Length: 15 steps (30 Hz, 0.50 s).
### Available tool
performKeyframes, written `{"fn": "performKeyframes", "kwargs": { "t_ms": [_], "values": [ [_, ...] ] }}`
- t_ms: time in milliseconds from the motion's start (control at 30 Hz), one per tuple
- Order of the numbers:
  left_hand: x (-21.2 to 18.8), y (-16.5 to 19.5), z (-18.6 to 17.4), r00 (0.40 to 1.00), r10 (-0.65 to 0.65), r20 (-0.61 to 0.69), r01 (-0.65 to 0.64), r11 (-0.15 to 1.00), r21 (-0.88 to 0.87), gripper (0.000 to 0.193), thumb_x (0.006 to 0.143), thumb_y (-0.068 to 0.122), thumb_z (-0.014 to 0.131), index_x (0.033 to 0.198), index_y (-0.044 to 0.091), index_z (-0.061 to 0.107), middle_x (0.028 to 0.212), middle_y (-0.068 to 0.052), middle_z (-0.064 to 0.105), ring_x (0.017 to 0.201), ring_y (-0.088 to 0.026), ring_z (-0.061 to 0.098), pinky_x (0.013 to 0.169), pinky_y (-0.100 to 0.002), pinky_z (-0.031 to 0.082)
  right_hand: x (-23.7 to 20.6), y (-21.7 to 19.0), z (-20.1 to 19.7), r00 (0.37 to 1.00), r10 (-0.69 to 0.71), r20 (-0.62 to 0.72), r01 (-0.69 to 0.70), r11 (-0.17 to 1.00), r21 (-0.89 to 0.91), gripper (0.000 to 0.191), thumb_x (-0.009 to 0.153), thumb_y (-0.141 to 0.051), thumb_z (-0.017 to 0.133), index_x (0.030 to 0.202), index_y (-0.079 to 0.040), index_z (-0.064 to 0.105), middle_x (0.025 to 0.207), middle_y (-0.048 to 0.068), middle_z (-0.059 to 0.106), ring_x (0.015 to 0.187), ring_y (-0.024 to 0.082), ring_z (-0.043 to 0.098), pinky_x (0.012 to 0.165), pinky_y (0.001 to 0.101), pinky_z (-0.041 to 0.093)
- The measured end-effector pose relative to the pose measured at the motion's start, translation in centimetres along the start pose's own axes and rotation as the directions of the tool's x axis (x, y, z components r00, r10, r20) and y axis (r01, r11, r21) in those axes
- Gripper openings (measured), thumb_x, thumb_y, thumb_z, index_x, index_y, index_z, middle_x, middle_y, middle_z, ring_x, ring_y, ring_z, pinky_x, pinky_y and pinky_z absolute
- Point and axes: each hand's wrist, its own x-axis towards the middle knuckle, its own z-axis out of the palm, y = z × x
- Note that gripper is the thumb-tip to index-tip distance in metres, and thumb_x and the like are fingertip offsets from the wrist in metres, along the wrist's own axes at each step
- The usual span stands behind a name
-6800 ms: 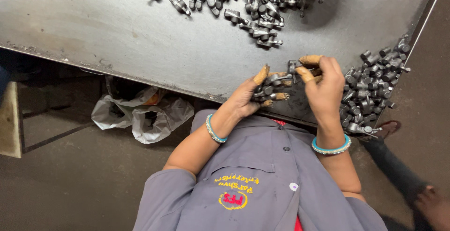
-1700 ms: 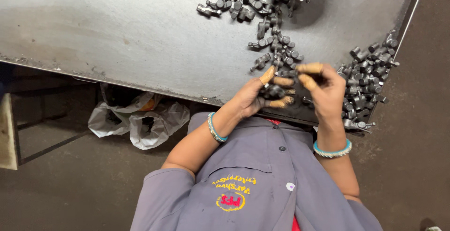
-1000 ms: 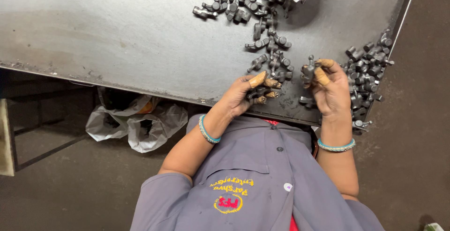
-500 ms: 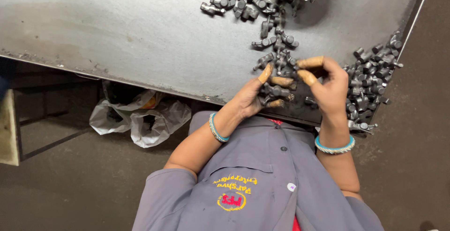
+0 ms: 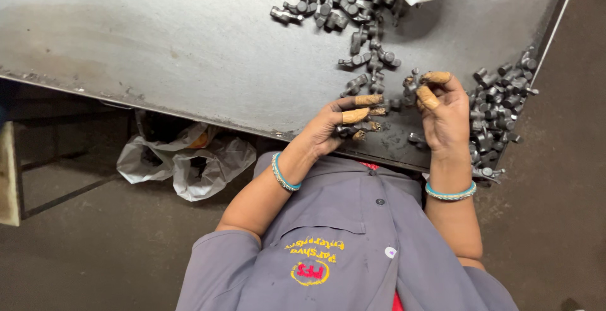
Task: The person sits at a metal table and sorts small forged metal parts, picking pieces one at a time from a pile, turning and checking each piece by hand, and placing accepted pieces into a white bag and separate piles on the table.
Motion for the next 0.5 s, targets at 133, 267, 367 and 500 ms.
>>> {"fn": "performKeyframes", "kwargs": {
  "t_ms": [133, 267, 367, 500],
  "values": [
    [0.4, -0.2, 1.3, 0.998, 0.003, 0.062, -0.006, 0.999, 0.045, 0.051, 0.095, 0.008, 0.069, 0.144, 0.002, 0.057, 0.125, -0.013, 0.071, 0.096, -0.018, 0.073, 0.068, -0.028, 0.060, -0.7, -0.9, -0.6, 0.986, 0.169, -0.009, -0.163, 0.961, 0.223, 0.025, 0.095, 0.001, 0.071, 0.119, -0.003, 0.064, 0.110, 0.015, 0.072, 0.099, 0.023, 0.071, 0.085, 0.0334, 0.059],
    [1.5, -1.6, 1.7, 0.999, 0.001, 0.043, 0.000, 1.000, -0.007, 0.051, 0.101, 0.028, 0.064, 0.144, 0.000, 0.056, 0.121, -0.015, 0.072, 0.095, -0.021, 0.074, 0.074, -0.032, 0.064, -1.9, -1.2, 1.0, 0.995, 0.095, 0.035, -0.098, 0.988, 0.117, 0.026, 0.098, 0.006, 0.072, 0.122, -0.001, 0.064, 0.116, 0.013, 0.071, 0.105, 0.021, 0.070, 0.089, 0.0308, 0.057],
    [2.3, -2.2, 1.3, 0.998, -0.051, -0.022, 0.049, 0.994, -0.098, 0.060, 0.099, 0.049, 0.058, 0.136, 0.001, 0.060, 0.117, -0.014, 0.072, 0.092, -0.023, 0.076, 0.073, -0.035, 0.065, -3.0, -1.5, 2.6, 0.985, -0.055, 0.164, 0.082, 0.983, -0.164, 0.023, 0.097, 0.010, 0.072, 0.116, 0.000, 0.066, 0.118, 0.013, 0.071, 0.111, 0.021, 0.070, 0.098, 0.0327, 0.057],
    [2.4, -1.8, 0.2, 0.999, 0.021, 0.030, -0.019, 0.996, -0.084, 0.063, 0.100, 0.054, 0.060, 0.123, -0.005, 0.068, 0.113, -0.016, 0.075, 0.086, -0.027, 0.077, 0.069, -0.034, 0.062, -3.0, -2.6, 4.7, 0.964, -0.175, 0.202, 0.253, 0.840, -0.481, 0.022, 0.094, 0.011, 0.065, 0.113, 0.000, 0.069, 0.119, 0.010, 0.072, 0.110, 0.021, 0.069, 0.098, 0.0324, 0.057]
  ]
}}
